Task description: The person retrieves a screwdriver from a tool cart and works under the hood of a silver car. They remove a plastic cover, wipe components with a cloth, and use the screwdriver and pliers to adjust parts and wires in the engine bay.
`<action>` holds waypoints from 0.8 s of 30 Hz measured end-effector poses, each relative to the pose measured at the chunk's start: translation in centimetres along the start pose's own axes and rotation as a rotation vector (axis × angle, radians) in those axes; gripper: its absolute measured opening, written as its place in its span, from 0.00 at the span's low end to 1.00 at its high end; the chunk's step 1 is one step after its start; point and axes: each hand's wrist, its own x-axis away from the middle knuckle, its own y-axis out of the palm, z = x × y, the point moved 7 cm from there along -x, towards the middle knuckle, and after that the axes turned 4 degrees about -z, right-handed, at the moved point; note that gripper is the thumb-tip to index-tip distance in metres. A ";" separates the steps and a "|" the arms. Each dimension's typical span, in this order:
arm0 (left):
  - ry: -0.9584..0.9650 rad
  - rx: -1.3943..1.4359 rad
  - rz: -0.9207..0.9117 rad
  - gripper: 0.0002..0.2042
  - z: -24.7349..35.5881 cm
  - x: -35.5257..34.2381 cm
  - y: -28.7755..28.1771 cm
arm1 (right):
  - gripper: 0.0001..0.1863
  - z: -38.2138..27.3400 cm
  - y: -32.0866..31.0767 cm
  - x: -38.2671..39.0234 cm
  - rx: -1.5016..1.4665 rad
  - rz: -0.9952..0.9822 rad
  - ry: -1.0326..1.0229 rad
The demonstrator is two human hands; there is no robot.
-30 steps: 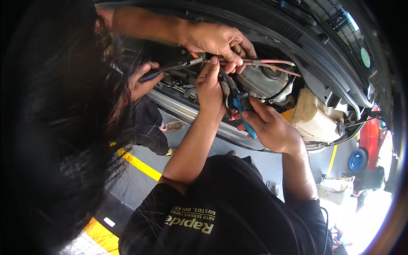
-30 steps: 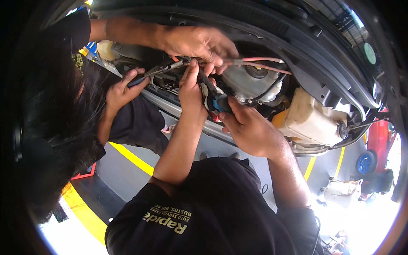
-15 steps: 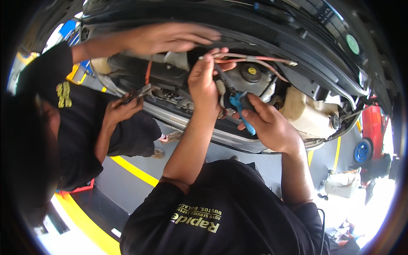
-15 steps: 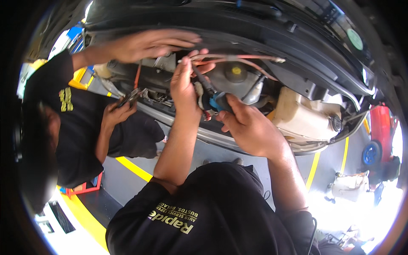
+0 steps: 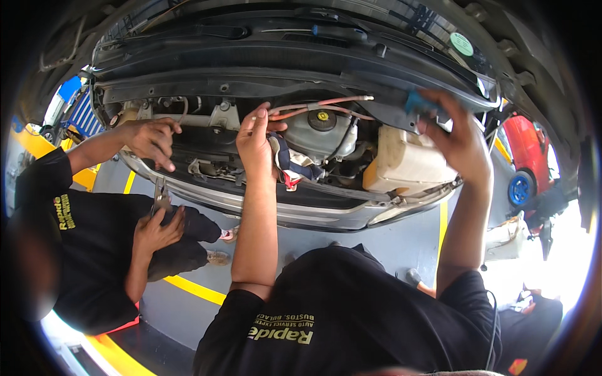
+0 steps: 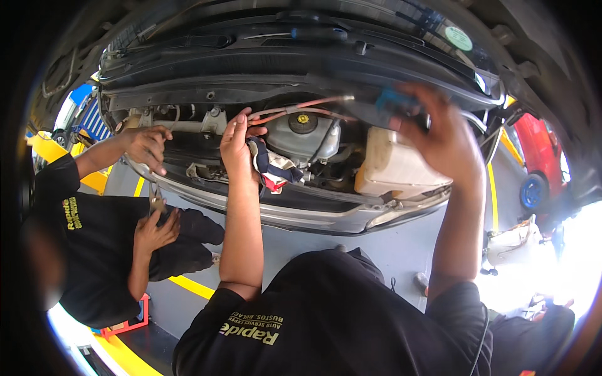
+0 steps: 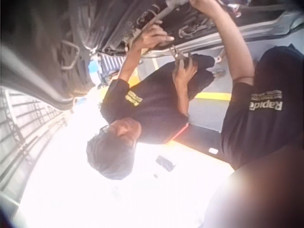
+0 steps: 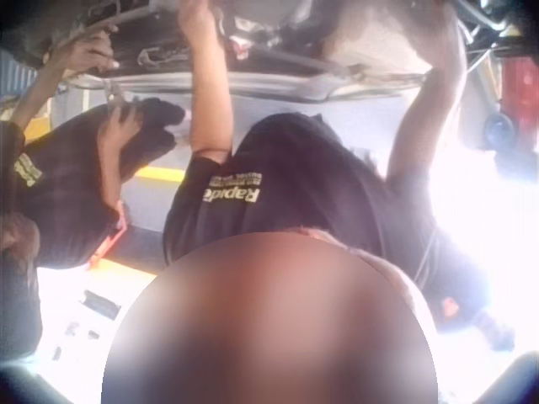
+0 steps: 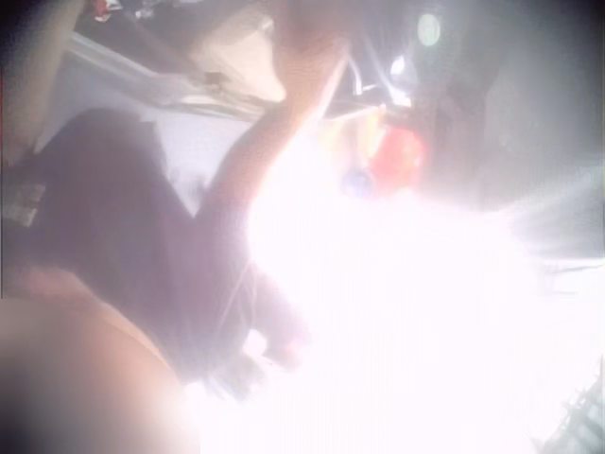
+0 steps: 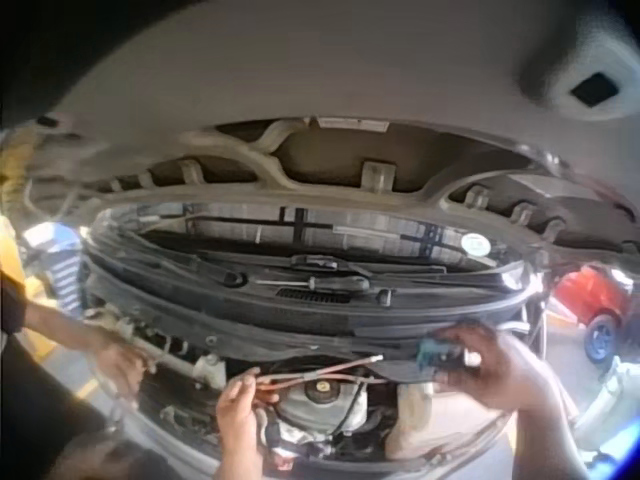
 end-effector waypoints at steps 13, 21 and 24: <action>-0.020 -0.072 -0.106 0.09 -1.3 0.4 -1.9 | 0.29 8.4 0.2 -9.5 0.318 0.224 -0.272; 0.088 -0.165 -0.196 0.13 -1.1 1.3 -2.7 | 0.28 10.0 -0.6 -11.1 0.372 0.200 -0.118; 0.122 -0.192 -0.201 0.15 -0.8 1.9 -4.0 | 0.27 9.7 -0.9 -11.0 0.338 0.266 -0.141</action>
